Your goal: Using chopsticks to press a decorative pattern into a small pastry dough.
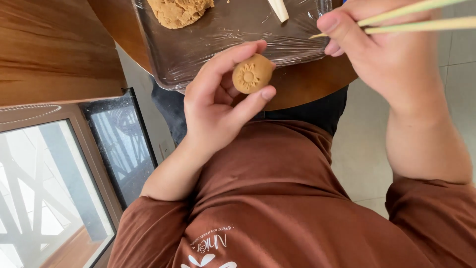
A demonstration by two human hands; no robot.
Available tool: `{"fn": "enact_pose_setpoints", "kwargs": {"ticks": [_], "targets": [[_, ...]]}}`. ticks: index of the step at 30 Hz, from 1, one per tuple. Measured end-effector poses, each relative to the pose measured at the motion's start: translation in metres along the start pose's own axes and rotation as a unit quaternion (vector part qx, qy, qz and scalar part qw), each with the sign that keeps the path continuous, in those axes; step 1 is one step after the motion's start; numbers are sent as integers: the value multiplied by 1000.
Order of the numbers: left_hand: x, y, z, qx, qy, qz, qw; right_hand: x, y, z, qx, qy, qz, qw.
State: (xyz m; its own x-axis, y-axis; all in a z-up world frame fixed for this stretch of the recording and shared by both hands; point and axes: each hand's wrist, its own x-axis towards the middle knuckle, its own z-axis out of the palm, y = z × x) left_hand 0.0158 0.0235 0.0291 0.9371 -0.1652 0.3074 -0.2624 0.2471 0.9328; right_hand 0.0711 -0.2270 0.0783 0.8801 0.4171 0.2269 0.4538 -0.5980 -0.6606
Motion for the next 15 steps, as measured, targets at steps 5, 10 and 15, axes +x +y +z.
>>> {"fn": "enact_pose_setpoints", "kwargs": {"ticks": [5, 10, 15], "targets": [[0, -18, -8, 111, 31, -58, 992, 5, 18, 10, -40, -28, 60, 997], [2, -24, -8, 166, 9, -63, 984, 5, 10, 4, -72, -32, 93, 993], [0, -28, -6, 157, 4, -51, 986, 0, 7, -6, -67, -43, 100, 992]]}}
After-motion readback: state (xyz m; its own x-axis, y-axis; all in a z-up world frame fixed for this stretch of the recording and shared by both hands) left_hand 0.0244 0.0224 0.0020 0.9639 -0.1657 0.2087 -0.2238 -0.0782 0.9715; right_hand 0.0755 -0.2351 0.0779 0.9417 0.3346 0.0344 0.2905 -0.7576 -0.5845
